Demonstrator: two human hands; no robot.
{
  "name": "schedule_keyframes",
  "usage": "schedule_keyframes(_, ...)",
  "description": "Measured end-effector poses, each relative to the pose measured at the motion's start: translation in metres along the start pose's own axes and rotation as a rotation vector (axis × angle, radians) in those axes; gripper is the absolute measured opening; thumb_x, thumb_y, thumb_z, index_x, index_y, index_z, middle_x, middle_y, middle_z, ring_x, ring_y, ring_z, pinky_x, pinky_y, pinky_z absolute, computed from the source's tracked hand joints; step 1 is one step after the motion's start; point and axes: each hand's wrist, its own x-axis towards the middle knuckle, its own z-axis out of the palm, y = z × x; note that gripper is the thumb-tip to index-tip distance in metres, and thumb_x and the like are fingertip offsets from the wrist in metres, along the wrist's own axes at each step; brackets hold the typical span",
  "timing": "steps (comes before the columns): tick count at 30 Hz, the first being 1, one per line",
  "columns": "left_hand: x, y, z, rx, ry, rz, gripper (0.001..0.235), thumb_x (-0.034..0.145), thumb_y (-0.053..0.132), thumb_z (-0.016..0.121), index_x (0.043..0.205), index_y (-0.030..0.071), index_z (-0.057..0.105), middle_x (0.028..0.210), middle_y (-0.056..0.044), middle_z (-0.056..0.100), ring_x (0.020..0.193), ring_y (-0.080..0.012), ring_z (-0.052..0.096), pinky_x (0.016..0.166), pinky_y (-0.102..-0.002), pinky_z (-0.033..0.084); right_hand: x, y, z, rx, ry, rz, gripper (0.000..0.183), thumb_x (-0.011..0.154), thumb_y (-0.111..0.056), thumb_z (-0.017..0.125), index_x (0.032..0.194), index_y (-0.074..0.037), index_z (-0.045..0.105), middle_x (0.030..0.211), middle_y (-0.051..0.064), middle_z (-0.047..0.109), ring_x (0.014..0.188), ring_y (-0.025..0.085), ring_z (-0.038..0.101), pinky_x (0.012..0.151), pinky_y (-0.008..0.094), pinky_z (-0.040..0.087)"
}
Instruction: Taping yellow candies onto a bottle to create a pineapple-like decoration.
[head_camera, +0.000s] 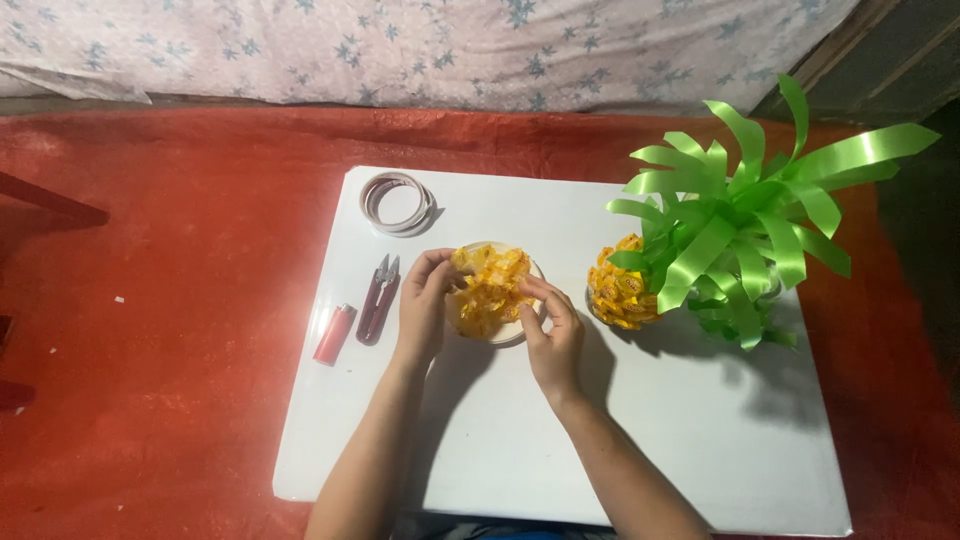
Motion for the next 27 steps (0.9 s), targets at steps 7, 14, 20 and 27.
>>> schedule_keyframes(7,0.002,-0.031,-0.004,-0.199,-0.131,-0.065,0.023,0.102,0.012,0.055,0.117,-0.003,0.064,0.082,-0.010,0.061,0.078,-0.0198,0.065,0.082,-0.032,0.050,0.014,-0.001,0.021,0.388,-0.022,0.037,0.052,0.095,-0.022,0.070,0.140,0.000,0.056,0.113,0.009,0.059,0.104,0.014,0.053,0.098,0.033,0.049)
schedule_keyframes(14,-0.010,0.005,0.006,-0.023,-0.264,-0.062,0.026,0.097,0.019,0.066,0.115,0.000,0.068,0.090,-0.013,0.068,0.083,-0.0227,0.069,0.083,-0.038,0.054,0.013,0.009,0.011,0.274,-0.035,-0.044,0.020,0.086,-0.010,0.081,0.104,-0.003,0.075,0.084,0.007,0.070,0.079,0.013,0.067,0.076,0.028,0.057)
schedule_keyframes(20,-0.008,0.007,0.009,0.159,-0.236,-0.024,0.018,0.095,0.017,0.073,0.105,0.002,0.075,0.078,-0.012,0.071,0.078,-0.0221,0.069,0.081,-0.038,0.054,0.009,0.007,0.010,0.323,-0.081,-0.143,0.018,0.081,-0.004,0.083,0.097,-0.005,0.075,0.087,0.007,0.073,0.081,0.013,0.068,0.082,0.031,0.057)
schedule_keyframes(27,0.003,0.014,-0.003,0.002,0.098,0.079,0.017,0.101,0.018,0.064,0.106,0.003,0.066,0.086,-0.008,0.066,0.078,-0.0136,0.063,0.071,-0.024,0.051,0.004,-0.005,0.005,0.489,-0.066,-0.170,0.016,0.087,-0.004,0.077,0.102,-0.002,0.070,0.100,0.013,0.073,0.100,0.021,0.069,0.096,0.036,0.054)
